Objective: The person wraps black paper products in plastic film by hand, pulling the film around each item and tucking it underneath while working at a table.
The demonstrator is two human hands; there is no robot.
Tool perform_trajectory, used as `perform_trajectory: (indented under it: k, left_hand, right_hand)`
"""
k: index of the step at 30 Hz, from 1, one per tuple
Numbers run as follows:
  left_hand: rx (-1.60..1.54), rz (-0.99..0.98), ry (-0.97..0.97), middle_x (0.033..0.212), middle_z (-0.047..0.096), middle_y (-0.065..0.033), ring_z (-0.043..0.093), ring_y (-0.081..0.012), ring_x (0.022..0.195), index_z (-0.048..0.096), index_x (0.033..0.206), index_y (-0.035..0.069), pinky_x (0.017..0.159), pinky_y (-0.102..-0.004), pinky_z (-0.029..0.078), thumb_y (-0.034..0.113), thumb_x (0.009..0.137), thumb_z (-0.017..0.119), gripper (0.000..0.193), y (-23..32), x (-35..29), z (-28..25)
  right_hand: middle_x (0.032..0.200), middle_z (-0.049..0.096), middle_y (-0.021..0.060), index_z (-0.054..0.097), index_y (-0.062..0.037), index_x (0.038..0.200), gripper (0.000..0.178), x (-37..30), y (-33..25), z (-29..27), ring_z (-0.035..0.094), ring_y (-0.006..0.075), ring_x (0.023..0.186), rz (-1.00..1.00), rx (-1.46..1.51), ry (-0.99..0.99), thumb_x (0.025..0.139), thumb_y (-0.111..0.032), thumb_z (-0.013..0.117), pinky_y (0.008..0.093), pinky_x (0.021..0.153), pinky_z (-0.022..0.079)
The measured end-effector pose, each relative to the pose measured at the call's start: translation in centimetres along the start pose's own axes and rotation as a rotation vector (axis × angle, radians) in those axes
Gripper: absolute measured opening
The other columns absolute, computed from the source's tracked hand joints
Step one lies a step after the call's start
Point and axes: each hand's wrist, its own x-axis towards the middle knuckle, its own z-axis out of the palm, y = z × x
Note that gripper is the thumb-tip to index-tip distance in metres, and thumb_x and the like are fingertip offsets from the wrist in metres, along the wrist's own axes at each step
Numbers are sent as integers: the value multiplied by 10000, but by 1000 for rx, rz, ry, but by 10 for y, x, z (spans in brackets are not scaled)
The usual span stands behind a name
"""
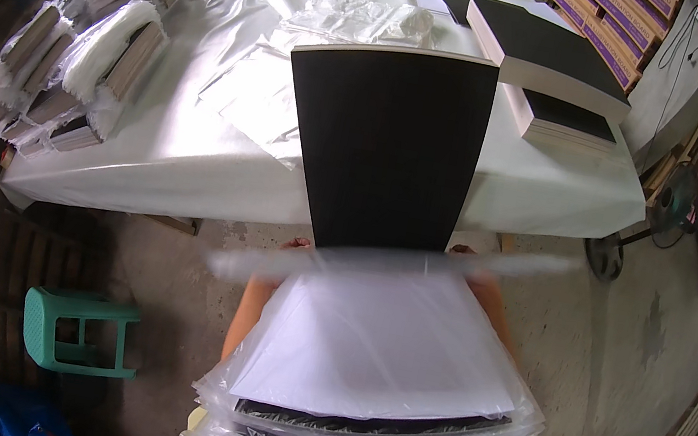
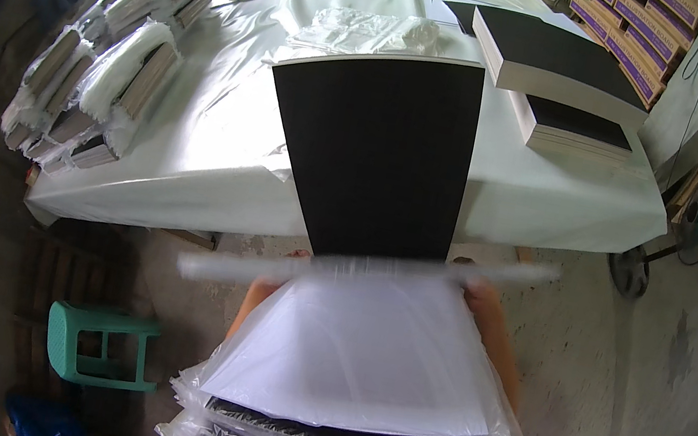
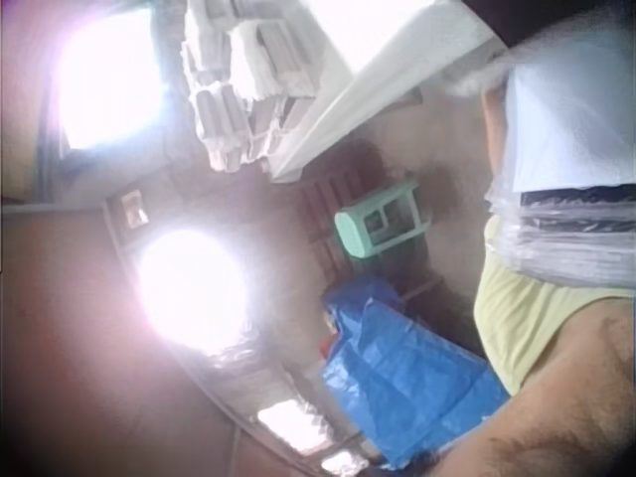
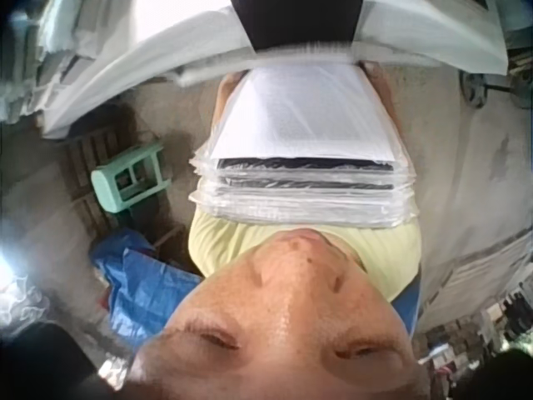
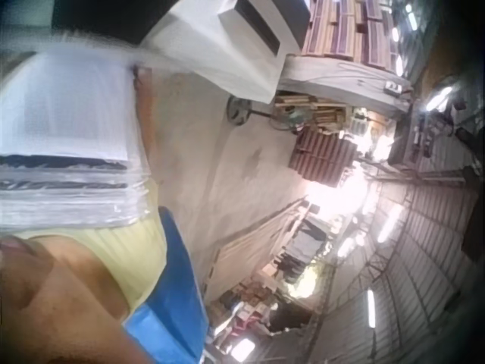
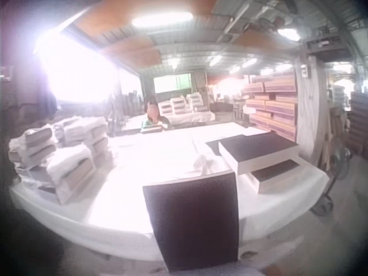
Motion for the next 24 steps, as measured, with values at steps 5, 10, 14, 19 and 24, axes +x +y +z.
perform_trajectory:
  k: [5,10,14,19,24]
  left_hand:
    - [-191,-41,122,743,564,-37,528,-117,624,515,989,31,565,-245,427,129,857,512,165,-23,-3,21]
    - [-110,79,122,862,591,-65,542,-131,728,503,1101,18,641,-288,440,175,867,485,282,-35,25,14]
    - [108,220,283,824,605,-76,556,-157,730,551,1009,-16,650,-278,436,200,810,558,294,-61,79,-19]
    - [498,485,697,740,616,-99,560,-174,665,604,850,-48,635,-283,443,173,755,601,240,-45,71,-2]
    - [683,687,790,768,615,-119,591,-226,724,616,858,6,660,-310,450,168,712,649,220,47,0,32]
  right_hand:
    - [1057,519,44,505,-124,1155,397,-2,24,4,505,179,827,-174,-228,-38,766,-62,557,304,758,380]
    - [1079,511,71,541,-122,1124,356,12,40,-3,518,196,841,-498,-475,-125,772,-79,567,299,778,393]
    - [1097,505,93,569,-120,1100,324,25,48,-8,529,210,853,-834,-657,-209,777,-92,576,294,793,403]
    - [913,576,122,557,-10,1040,310,-9,9,17,567,218,845,-952,-807,-206,746,-75,631,297,725,447]
    - [1060,526,144,583,-79,1046,321,-7,-19,32,554,245,900,98,-379,84,738,-136,653,300,774,445]
